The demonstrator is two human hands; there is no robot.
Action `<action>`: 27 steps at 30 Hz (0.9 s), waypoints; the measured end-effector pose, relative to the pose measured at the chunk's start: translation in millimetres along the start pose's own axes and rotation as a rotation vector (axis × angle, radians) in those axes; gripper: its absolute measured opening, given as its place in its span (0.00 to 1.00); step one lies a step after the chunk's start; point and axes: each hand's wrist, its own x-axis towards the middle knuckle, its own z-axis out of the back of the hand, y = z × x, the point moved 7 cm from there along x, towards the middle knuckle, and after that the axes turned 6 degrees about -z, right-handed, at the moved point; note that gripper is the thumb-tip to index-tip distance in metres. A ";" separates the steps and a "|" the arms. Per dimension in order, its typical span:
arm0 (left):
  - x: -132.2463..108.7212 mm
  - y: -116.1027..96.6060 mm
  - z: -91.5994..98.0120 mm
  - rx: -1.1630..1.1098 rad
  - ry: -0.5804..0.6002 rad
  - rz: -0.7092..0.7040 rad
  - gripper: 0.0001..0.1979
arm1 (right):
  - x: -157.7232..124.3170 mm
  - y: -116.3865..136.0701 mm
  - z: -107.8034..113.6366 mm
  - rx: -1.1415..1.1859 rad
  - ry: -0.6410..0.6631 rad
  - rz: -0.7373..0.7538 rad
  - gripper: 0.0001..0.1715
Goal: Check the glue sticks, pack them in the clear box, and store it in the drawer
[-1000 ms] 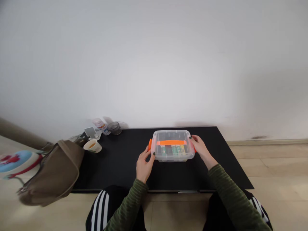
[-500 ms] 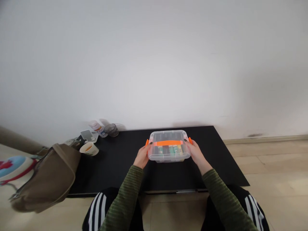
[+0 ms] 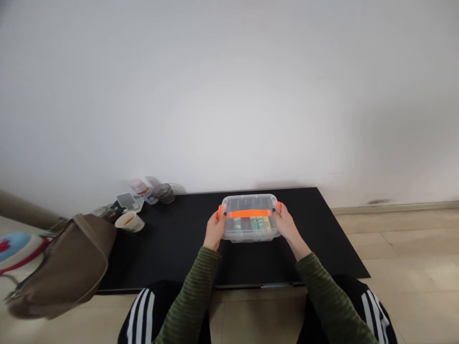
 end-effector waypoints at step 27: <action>-24.6 -29.5 12.5 0.141 -0.079 -0.097 0.21 | -28.2 7.6 16.2 0.032 -0.041 -0.043 0.29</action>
